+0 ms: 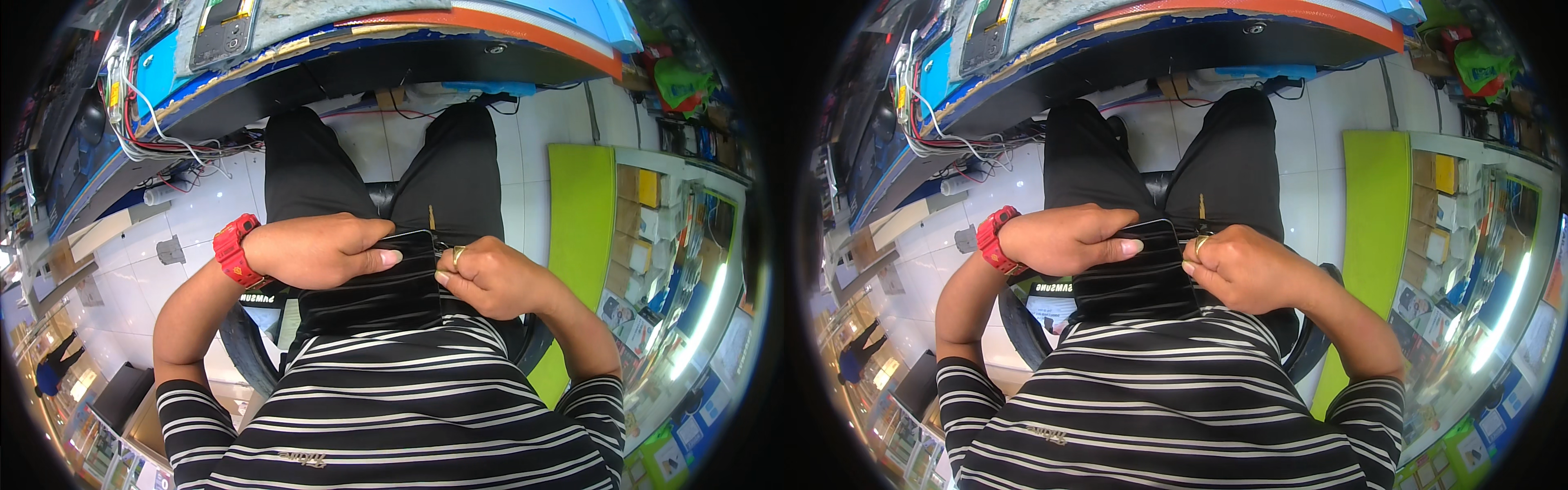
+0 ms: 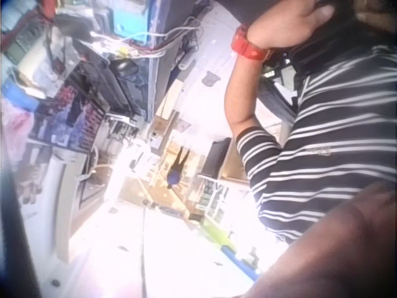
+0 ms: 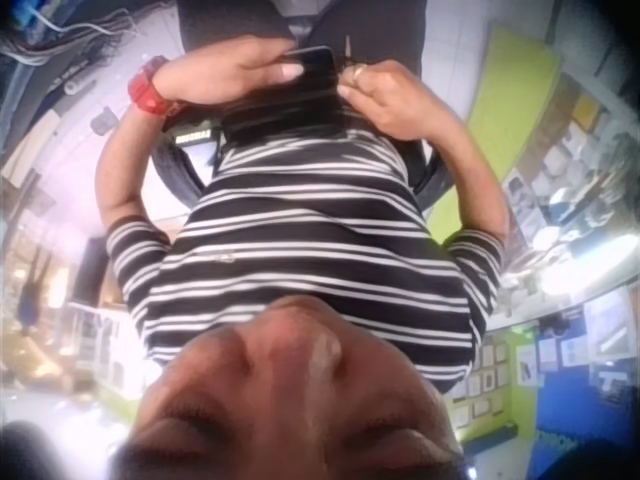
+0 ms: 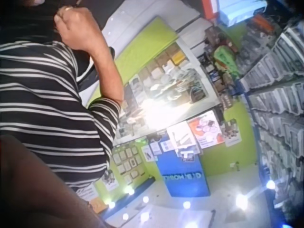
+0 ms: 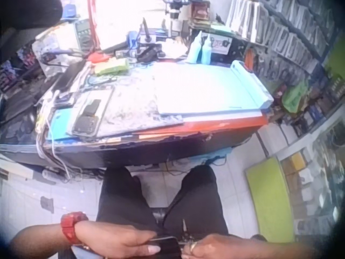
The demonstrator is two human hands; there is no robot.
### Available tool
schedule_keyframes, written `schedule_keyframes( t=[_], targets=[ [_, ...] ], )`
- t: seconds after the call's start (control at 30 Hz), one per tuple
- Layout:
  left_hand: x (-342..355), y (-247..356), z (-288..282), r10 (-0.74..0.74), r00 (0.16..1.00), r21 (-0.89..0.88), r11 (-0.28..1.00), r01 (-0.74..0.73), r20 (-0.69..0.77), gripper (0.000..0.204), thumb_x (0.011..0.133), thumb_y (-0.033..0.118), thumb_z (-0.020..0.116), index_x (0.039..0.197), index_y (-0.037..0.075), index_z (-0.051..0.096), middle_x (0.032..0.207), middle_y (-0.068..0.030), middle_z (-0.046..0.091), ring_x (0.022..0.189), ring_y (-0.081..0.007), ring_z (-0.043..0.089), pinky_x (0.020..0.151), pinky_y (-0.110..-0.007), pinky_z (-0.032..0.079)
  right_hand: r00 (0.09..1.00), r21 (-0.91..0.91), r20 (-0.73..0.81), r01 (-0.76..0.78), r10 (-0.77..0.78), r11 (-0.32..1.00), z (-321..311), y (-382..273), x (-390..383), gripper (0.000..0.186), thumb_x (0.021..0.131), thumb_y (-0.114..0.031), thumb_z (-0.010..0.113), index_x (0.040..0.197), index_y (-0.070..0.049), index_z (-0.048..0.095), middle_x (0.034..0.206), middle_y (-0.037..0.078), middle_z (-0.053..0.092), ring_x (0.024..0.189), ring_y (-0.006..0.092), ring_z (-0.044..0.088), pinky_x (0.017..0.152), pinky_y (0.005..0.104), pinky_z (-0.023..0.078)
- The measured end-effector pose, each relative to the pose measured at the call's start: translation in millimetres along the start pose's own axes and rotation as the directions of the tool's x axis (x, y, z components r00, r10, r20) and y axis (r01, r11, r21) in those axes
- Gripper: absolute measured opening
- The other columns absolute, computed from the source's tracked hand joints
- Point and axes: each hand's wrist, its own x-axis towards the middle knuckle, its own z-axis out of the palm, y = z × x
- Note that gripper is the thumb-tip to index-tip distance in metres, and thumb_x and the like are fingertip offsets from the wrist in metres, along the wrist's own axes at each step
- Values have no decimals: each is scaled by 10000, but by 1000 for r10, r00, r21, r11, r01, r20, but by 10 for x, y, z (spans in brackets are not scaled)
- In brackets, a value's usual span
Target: The person uses a prying tool to separate the screen of a tablet from its frame, running the tool along the edges to release the adhesive.
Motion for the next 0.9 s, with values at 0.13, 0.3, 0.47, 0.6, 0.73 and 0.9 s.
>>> schedule_keyframes(
  t=[0.13,0.3,0.47,0.6,0.73,0.9],
  targets=[
    [-6,-55,-3,-13,1000,9,1000,13,-6,484,1157,431,453,1064,-27,577,734,-195,615,672,-341,588,694,-462,483,999,8,36,3,-4,1000,106,55,-99,225,1031,-128,609,870,27,637,736,206,632,721,431,644,696,493,516],
    [-29,-42,7,-15,1000,0,1000,15,-21,499,1154,447,454,1024,-22,566,710,-188,592,655,-320,574,680,-448,479,1000,15,9,-23,23,1000,300,98,-249,221,1035,-130,610,894,31,665,754,182,661,733,417,667,704,483,535],
    [-26,-31,10,-55,998,12,998,55,-16,501,1155,452,452,1008,-14,563,690,-181,576,639,-309,570,668,-445,479,999,-4,21,-47,47,999,359,88,-327,246,1044,-141,597,881,32,659,748,188,662,716,408,669,697,479,541],
    [-24,-93,29,9,999,20,1000,-8,-49,501,1154,458,452,1003,-9,554,680,-174,572,627,-305,565,659,-443,478,995,-6,46,-83,83,997,437,114,-395,267,1052,-153,582,876,33,655,730,196,655,706,408,670,699,476,545],
    [-16,-69,7,-2,999,38,999,3,-38,500,1152,467,453,998,-1,542,673,-161,570,618,-289,565,651,-431,478,998,-13,18,-62,62,998,483,147,-436,279,1059,-161,565,875,31,649,718,205,650,701,413,669,705,479,546],
    [-6,-71,0,-13,1000,47,999,14,-24,498,1151,468,455,1009,0,543,676,-160,573,620,-279,570,655,-424,483,995,-35,46,-85,86,996,499,147,-451,294,1063,-176,553,875,33,640,721,210,651,704,422,667,710,492,543]
  ],
)
